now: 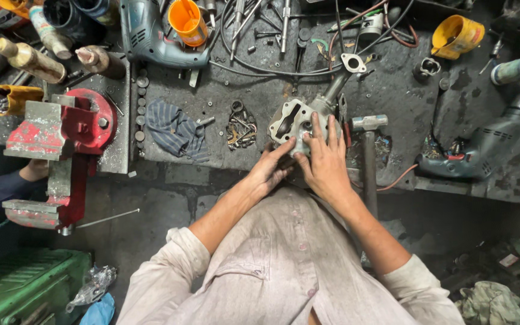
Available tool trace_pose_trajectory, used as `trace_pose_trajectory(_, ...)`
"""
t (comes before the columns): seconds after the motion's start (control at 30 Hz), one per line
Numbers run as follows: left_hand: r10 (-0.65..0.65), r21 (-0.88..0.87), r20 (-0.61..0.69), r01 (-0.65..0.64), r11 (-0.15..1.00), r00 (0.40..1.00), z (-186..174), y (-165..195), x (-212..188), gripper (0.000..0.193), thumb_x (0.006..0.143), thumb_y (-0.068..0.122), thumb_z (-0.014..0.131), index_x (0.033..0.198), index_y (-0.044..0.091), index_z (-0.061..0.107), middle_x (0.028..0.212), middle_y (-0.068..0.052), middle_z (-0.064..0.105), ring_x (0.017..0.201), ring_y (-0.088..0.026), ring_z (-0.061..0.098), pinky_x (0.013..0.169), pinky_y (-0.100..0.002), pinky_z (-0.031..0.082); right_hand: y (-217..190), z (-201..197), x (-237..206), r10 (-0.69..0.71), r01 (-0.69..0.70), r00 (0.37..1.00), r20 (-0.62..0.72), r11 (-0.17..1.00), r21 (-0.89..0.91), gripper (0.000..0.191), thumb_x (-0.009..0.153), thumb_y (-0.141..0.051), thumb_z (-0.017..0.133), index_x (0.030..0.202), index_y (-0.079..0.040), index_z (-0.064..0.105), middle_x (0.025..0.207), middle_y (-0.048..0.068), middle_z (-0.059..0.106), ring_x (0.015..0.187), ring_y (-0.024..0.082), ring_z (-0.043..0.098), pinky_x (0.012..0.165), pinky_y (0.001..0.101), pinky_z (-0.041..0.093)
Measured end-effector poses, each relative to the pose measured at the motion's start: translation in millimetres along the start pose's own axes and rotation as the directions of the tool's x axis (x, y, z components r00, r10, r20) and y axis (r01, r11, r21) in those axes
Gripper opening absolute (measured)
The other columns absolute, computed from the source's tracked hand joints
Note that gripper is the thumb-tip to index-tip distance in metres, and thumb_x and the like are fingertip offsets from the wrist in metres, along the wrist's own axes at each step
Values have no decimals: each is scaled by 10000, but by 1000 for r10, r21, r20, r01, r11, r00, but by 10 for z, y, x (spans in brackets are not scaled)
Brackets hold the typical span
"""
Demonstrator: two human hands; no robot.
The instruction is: The person operates a lathe to smooth a cylindrical metal part, then moves to a workbench to assemble an engine cylinder. They insert a piston into the cylinder and use a hammer and punch to seat it, then rotate and inspect the assembly.
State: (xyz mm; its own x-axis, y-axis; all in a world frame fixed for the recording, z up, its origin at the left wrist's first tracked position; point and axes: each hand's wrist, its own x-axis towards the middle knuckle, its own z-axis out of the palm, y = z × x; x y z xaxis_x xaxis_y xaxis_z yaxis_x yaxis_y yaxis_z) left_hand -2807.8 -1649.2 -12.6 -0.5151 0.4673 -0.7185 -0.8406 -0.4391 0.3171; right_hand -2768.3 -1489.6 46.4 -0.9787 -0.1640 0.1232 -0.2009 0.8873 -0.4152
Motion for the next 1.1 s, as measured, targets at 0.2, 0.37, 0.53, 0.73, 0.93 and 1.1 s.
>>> trace_pose_trajectory(0.2, 91, 23, -34, -90, 996, 995, 8, -112, 20, 658, 805, 392, 818, 1342, 211, 483, 1004, 22, 669, 792, -106, 605, 626, -287, 441, 125, -100, 58, 1, -4, 997, -78, 1000, -29, 390, 980, -296, 729, 1256, -30, 652, 1595, 156, 458, 1511, 405, 347, 1230, 651, 223)
trace_pose_trajectory(0.37, 102, 22, 3, -102, 995, 995, -26, -149, 54, 581, 830, 404, 818, 1290, 183, 539, 971, 31, 670, 751, -90, 588, 616, -270, 427, 143, -237, 316, -133, 121, 988, -80, 983, -138, 346, 883, -326, 781, 1090, -63, 693, 1468, 170, 540, 1428, 410, 414, 1180, 656, 233)
trace_pose_trajectory(0.53, 82, 8, 37, -82, 997, 996, -67, -128, 112, 529, 838, 361, 822, 1269, 174, 580, 987, 40, 663, 757, -74, 577, 621, -268, 441, 279, -1194, 518, -195, 178, 927, -319, 981, -82, 141, 929, -51, 736, 1052, -112, 706, 1248, 130, 622, 1244, 312, 570, 1048, 469, 495)
trace_pose_trajectory(0.73, 41, -27, 19, -41, 999, 999, -28, -47, 40, 538, 821, 290, 825, 1264, 187, 537, 986, 10, 645, 773, -128, 588, 626, -308, 489, 656, -2178, 351, -50, 237, 772, -634, 948, 214, 65, 1260, -45, 528, 1283, 11, 552, 1125, 109, 631, 1035, 263, 689, 938, 380, 574)
trace_pose_trajectory(0.93, -9, 108, 65, 2, 994, 998, -212, 126, -201, 681, 826, 232, 788, 1424, 143, 475, 1179, -16, 699, 935, -150, 693, 737, -303, 563, 960, -1873, 668, 178, 18, 923, -342, 867, 499, 325, 1060, 111, 639, 1342, 9, 513, 1197, 50, 634, 1071, 148, 683, 918, 277, 590)
trace_pose_trajectory(1.1, 275, 242, 8, -268, 932, 961, -595, 272, -250, 747, 868, 225, 781, 1515, 88, 435, 1195, -150, 696, 977, -214, 711, 767, -330, 574, 1269, -1582, 492, 344, -132, 910, -229, 767, 628, 255, 1042, 40, 681, 1294, 11, 656, 1142, 33, 718, 1030, 81, 687, 912, 213, 549)
